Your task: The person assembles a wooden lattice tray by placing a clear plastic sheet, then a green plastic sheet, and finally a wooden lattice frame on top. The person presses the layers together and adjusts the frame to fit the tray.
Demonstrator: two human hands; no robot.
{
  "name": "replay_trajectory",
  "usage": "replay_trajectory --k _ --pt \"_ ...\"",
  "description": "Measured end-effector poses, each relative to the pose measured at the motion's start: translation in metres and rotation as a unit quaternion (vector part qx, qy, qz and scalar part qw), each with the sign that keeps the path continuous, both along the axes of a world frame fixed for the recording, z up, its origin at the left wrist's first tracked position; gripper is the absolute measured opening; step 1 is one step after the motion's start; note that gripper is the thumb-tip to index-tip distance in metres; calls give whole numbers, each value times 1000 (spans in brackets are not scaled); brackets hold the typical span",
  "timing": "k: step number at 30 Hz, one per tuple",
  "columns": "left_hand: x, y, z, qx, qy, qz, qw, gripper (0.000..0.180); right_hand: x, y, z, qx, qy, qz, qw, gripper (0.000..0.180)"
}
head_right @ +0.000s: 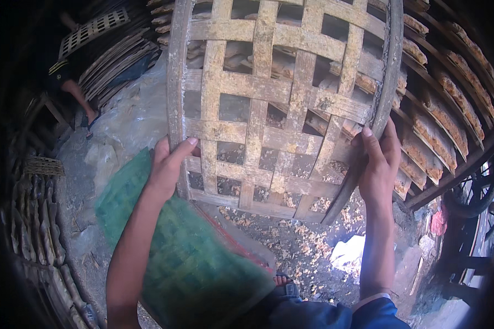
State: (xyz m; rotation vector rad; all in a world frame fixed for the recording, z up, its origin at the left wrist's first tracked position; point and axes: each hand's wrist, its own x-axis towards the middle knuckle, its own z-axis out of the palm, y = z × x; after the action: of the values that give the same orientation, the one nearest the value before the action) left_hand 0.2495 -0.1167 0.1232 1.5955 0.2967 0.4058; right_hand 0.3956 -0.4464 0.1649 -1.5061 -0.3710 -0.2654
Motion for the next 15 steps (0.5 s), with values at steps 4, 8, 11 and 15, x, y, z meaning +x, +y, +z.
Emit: replay_trajectory --k 4,8,11,15 --pt "-56 14 43 -42 -36 31 998 35 1 23 6 -4 29 91 995 39" --pt "-134 39 80 -118 -55 107 986 33 -31 84 12 18 50 207 977 42" --pt "-193 66 75 -105 2 176 979 34 -67 121 5 -21 130 293 947 32" --pt "-261 75 54 -140 60 286 946 43 -103 165 -52 -73 167 410 893 34"
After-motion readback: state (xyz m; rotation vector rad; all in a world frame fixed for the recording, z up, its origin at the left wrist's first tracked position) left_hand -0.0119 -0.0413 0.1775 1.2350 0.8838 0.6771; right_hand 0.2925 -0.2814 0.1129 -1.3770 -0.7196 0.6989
